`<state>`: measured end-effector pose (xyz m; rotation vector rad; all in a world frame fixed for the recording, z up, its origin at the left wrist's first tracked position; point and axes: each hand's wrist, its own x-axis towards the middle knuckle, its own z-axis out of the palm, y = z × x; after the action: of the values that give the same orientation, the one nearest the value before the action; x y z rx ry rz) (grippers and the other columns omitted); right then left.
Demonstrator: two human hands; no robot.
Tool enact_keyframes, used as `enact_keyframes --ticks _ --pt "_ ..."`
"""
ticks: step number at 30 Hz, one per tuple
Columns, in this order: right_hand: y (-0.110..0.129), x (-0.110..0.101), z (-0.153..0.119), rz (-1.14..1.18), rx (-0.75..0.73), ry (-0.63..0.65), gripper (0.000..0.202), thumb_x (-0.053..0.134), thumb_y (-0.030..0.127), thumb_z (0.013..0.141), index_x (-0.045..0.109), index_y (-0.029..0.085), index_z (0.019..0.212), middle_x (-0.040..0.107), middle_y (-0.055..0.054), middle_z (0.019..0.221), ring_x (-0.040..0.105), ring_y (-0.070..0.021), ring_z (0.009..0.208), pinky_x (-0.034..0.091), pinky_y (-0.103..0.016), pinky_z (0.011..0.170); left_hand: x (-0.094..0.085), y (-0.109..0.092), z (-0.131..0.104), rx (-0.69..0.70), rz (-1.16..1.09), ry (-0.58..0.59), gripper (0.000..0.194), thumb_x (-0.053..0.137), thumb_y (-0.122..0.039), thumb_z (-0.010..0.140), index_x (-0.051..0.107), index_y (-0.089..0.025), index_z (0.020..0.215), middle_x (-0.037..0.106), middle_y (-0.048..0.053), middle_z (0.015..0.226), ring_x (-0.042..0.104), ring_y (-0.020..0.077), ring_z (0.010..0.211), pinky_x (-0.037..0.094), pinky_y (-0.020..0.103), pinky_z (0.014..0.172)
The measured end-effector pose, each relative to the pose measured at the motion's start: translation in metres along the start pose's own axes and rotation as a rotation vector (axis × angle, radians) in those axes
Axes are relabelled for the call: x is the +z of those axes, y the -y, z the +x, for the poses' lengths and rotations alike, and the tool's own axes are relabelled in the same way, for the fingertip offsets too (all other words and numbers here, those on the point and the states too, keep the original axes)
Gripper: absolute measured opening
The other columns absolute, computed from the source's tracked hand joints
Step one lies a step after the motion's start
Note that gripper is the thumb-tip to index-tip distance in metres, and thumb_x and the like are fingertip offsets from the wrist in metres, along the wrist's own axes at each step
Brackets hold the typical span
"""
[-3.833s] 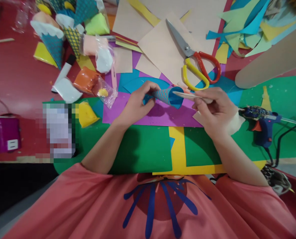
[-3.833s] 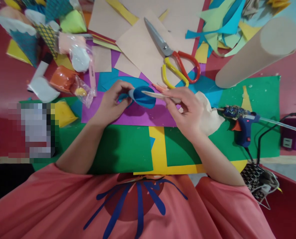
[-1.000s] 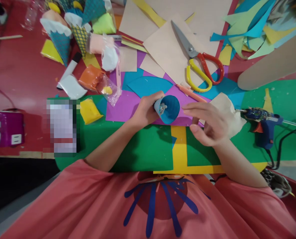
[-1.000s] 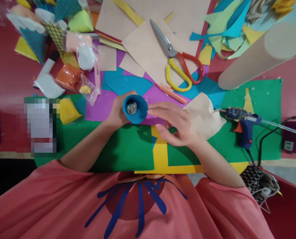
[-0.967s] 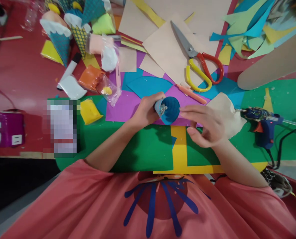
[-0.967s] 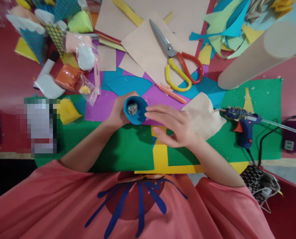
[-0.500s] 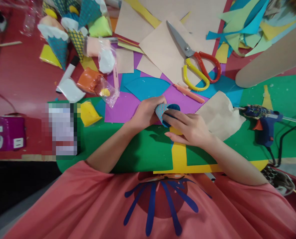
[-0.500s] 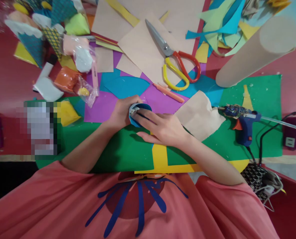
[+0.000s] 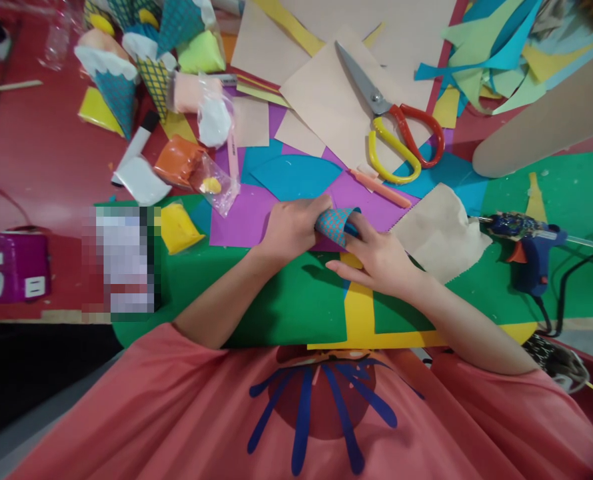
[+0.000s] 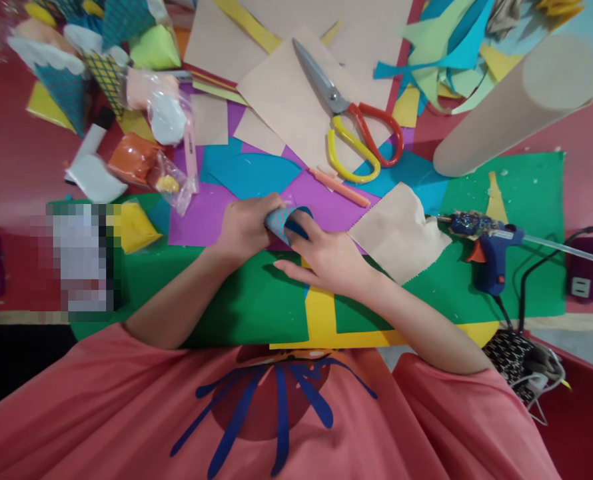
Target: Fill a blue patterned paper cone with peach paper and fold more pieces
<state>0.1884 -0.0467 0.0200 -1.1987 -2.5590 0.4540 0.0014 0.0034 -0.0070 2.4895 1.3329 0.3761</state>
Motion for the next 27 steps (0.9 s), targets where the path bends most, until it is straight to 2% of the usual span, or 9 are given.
enact_keyframes --ticks 2,6,9,13,16,18,22,24,27 --pt "0.0003 0.0000 -0.0005 0.009 0.018 0.020 0.058 0.028 0.055 0.098 0.065 0.012 0.112 0.061 -0.020 0.123 0.065 -0.0165 0.070 0.039 -0.027 0.049 0.0002 -0.0009 -0.0005 -0.007 0.022 0.012 0.019 0.048 -0.011 0.074 0.056 -0.021 0.087 0.066 0.001 0.068 0.059 0.0175 0.060 0.030 0.028 0.052" --pt "-0.0018 0.0003 -0.0008 0.084 0.008 0.039 0.053 0.033 0.053 0.098 0.065 0.012 0.108 0.066 -0.017 0.114 0.067 -0.0188 0.076 0.045 -0.028 0.055 0.0004 -0.0018 -0.0011 0.026 0.059 0.001 0.024 0.049 -0.010 0.070 0.059 -0.021 0.090 0.068 0.001 0.067 0.060 0.0177 0.059 0.027 0.028 0.050" --pt "-0.0028 0.0023 -0.0003 0.131 0.004 0.063 0.053 0.034 0.053 0.098 0.063 0.011 0.109 0.066 -0.016 0.109 0.066 -0.0180 0.073 0.044 -0.028 0.055 0.0006 -0.0031 -0.0016 0.044 0.067 -0.004 0.026 0.049 -0.010 0.072 0.059 -0.021 0.093 0.069 0.001 0.068 0.062 0.0175 0.059 0.027 0.029 0.049" --pt "0.0005 0.0063 0.0003 0.082 0.009 0.086 0.058 0.030 0.058 0.097 0.060 0.010 0.108 0.061 -0.019 0.114 0.061 -0.0147 0.062 0.039 -0.027 0.049 0.0017 -0.0054 -0.0027 0.072 0.034 0.000 0.022 0.047 -0.010 0.079 0.057 -0.020 0.096 0.070 0.002 0.073 0.066 0.0179 0.066 0.031 0.029 0.052" --pt "0.0025 0.0073 0.0001 0.049 0.027 0.088 0.059 0.030 0.059 0.096 0.060 0.009 0.106 0.057 -0.022 0.119 0.062 -0.0145 0.062 0.041 -0.028 0.049 0.0020 -0.0048 -0.0029 0.060 0.026 0.001 0.022 0.045 -0.009 0.078 0.054 -0.021 0.094 0.069 0.001 0.074 0.065 0.0172 0.067 0.032 0.028 0.052" --pt "0.0016 0.0063 -0.0004 0.041 0.028 0.066 0.058 0.032 0.058 0.096 0.060 0.009 0.107 0.055 -0.024 0.123 0.065 -0.0173 0.068 0.044 -0.029 0.050 0.0016 -0.0031 -0.0025 0.039 0.025 0.007 0.023 0.046 -0.008 0.075 0.053 -0.021 0.093 0.069 0.000 0.073 0.064 0.0171 0.065 0.031 0.028 0.052" --pt "-0.0029 0.0029 -0.0015 0.110 -0.016 -0.039 0.049 0.035 0.050 0.098 0.057 0.011 0.118 0.060 -0.021 0.122 0.068 -0.0240 0.093 0.054 -0.030 0.061 -0.0005 0.0000 -0.0012 0.000 0.007 0.006 0.020 0.050 -0.011 0.074 0.051 -0.023 0.090 0.068 0.000 0.071 0.059 0.0165 0.060 0.030 0.028 0.051" --pt "-0.0039 0.0022 -0.0016 0.123 -0.022 -0.057 0.046 0.036 0.048 0.099 0.058 0.012 0.118 0.063 -0.020 0.121 0.069 -0.0229 0.094 0.054 -0.029 0.061 -0.0017 0.0000 -0.0008 -0.014 0.009 0.000 0.019 0.051 -0.011 0.074 0.051 -0.023 0.090 0.068 0.000 0.071 0.058 0.0165 0.060 0.030 0.029 0.051" --pt "-0.0033 0.0025 -0.0012 0.104 -0.016 -0.050 0.046 0.036 0.048 0.098 0.061 0.012 0.113 0.061 -0.021 0.124 0.069 -0.0206 0.083 0.050 -0.028 0.052 -0.0030 -0.0018 -0.0005 -0.021 0.020 -0.006 0.019 0.049 -0.009 0.076 0.052 -0.022 0.089 0.068 0.000 0.071 0.059 0.0169 0.060 0.030 0.029 0.052"
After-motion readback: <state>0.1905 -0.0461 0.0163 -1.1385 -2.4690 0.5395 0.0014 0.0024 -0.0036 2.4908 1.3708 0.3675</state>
